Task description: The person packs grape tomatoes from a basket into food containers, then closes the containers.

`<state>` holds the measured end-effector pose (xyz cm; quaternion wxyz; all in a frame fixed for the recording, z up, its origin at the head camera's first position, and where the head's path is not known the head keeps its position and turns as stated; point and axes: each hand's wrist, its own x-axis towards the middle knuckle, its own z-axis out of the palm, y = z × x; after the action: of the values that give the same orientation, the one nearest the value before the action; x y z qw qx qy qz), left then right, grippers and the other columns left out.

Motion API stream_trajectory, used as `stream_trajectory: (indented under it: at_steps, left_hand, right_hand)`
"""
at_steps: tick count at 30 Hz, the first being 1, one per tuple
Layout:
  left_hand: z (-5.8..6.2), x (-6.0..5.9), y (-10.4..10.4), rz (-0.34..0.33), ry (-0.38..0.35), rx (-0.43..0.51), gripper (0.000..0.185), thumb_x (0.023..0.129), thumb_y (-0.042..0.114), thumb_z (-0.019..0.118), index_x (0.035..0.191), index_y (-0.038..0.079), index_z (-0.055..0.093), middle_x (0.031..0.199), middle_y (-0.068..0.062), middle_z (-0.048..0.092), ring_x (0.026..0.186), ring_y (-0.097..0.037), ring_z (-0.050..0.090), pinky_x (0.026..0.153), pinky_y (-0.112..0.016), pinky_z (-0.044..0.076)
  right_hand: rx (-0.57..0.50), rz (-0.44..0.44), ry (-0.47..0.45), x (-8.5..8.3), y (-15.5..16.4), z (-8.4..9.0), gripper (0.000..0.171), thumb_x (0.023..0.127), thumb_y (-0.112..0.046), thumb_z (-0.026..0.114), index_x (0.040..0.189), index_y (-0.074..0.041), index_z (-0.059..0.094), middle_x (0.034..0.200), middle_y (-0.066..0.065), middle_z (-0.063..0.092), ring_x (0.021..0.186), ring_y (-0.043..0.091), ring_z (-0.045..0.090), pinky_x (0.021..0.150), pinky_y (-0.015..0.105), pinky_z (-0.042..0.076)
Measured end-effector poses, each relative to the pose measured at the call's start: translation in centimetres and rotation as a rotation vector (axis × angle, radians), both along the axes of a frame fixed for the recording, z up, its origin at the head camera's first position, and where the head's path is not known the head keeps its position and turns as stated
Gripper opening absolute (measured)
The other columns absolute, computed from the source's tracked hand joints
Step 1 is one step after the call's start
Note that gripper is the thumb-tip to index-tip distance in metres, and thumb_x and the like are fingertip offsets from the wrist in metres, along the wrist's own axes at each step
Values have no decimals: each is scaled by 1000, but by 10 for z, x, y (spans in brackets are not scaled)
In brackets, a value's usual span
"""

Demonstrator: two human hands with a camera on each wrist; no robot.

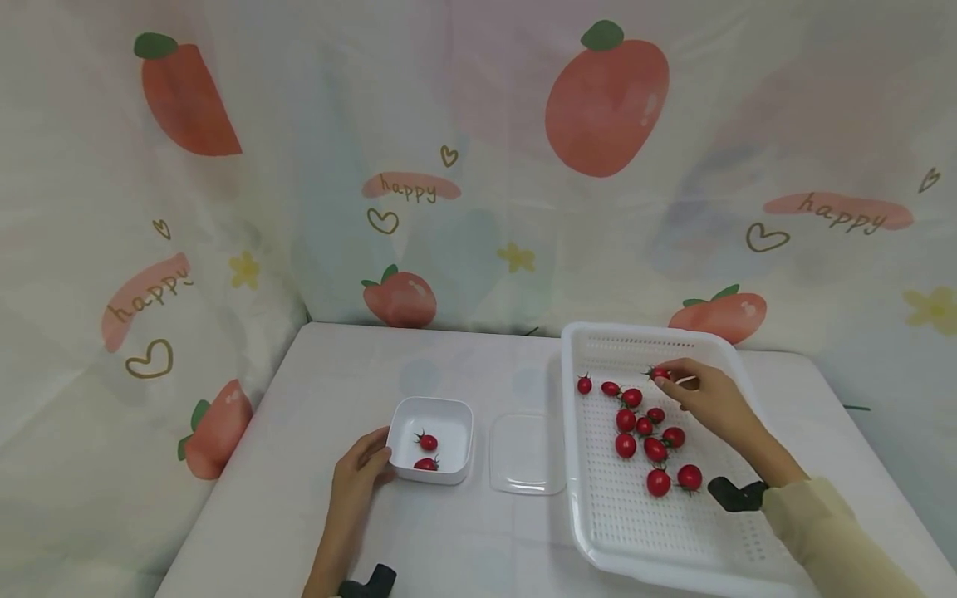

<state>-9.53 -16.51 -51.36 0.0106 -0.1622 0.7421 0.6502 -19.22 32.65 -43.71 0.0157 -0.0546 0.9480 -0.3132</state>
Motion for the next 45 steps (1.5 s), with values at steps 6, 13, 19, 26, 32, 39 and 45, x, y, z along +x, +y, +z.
stream_trajectory:
  at_steps: [6,13,19,26,32,39,45]
  left_hand:
    - [-2,-1,2,19,5,10,37,106,22,56,142,17,62,145,-9,64,119,-25,65,89,-21,60]
    - [-3,0,4,23,6,11,37,106,23,56,143,17,62,146,-8,63,122,-25,64,93,-23,60]
    - [-4,2,5,21,17,4,38,107,23,56,143,15,61,146,-11,63,123,-26,64,95,-26,61]
    - [-5,1,3,23,12,-1,37,107,23,56,143,17,62,146,-7,64,123,-25,64,93,-21,59]
    - [-6,1,3,18,22,-16,37,107,23,54,143,18,61,147,-7,63,123,-25,64,93,-19,59]
    - [-7,2,3,13,28,-17,38,107,25,55,144,19,60,149,-5,62,127,-24,63,95,-19,59]
    - [-8,2,3,7,26,-19,38,108,27,55,144,20,60,150,-4,61,128,-23,63,97,-20,58]
  right_hand:
    - [-3,-24,47,13,-9,12,45,106,-32,61,135,1,61,122,27,69,106,41,69,68,19,56]
    - [-74,-25,100,35,-28,27,45,105,-32,62,138,-1,60,123,26,72,104,37,69,70,16,57]
    - [-130,-49,94,52,-50,35,47,105,-33,64,142,-4,58,128,26,69,104,37,71,70,16,58]
    - [-167,-55,141,68,-74,45,44,103,-28,67,140,-6,61,129,23,70,108,39,70,75,12,54]
    - [-203,-75,165,76,-90,50,44,101,-29,69,139,-7,63,127,20,72,109,35,70,80,8,51]
    - [-225,-100,174,82,-102,49,42,101,-30,70,138,-10,64,122,15,74,102,15,67,78,11,53]
    - [-267,-105,209,87,-113,49,37,100,-28,71,134,-13,67,115,10,75,94,-11,60,78,11,53]
